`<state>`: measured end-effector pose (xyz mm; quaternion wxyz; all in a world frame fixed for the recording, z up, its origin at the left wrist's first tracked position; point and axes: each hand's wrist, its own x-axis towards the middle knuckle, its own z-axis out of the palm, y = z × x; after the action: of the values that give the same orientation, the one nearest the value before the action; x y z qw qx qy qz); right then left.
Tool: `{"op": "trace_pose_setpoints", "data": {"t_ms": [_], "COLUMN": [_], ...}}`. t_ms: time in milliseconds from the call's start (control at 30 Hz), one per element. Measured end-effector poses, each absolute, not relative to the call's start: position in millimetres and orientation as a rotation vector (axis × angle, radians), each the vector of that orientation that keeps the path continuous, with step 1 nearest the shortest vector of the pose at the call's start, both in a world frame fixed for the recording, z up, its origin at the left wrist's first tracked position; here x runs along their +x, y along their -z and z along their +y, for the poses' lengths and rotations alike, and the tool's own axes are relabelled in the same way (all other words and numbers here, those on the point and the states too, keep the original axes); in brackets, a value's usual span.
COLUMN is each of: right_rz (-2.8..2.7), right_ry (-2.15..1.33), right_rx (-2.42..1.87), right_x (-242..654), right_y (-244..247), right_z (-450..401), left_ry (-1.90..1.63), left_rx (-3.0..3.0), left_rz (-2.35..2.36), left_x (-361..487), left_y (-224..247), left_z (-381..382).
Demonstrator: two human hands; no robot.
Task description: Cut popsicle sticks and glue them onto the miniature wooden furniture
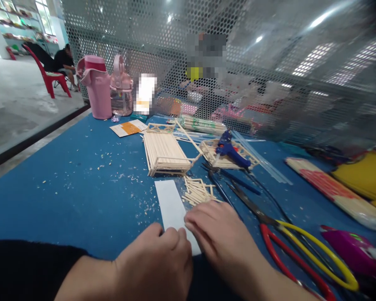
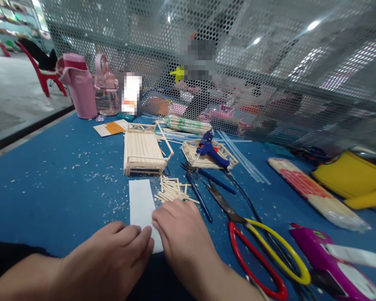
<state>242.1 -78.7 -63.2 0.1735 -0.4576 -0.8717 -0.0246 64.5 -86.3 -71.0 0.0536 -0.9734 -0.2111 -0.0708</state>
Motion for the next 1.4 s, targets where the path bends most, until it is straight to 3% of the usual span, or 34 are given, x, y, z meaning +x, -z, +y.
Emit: {"op": "trace_pose_setpoints", "data": {"t_ms": [667, 1167, 1267, 1400], "right_rz": [-2.450, -2.402, -2.324, -2.238], "right_ry": [-0.031, 0.080, -0.026, -0.172], "right_rx": [-1.436, -1.458, -1.402, -1.283], "right_x": [235, 233, 235, 237], "right_y": [62, 62, 60, 55], "right_z": [-71, -52, -51, -57], "left_ry": [0.049, 0.041, 0.159, 0.730], "left_rx": [-3.071, -3.070, -3.212, -2.822], "left_rz": [-0.678, -0.687, -0.742, -1.185], "left_x": [64, 64, 52, 37], "left_y": [65, 60, 43, 7], "left_z": [-87, -89, -71, 0]}}
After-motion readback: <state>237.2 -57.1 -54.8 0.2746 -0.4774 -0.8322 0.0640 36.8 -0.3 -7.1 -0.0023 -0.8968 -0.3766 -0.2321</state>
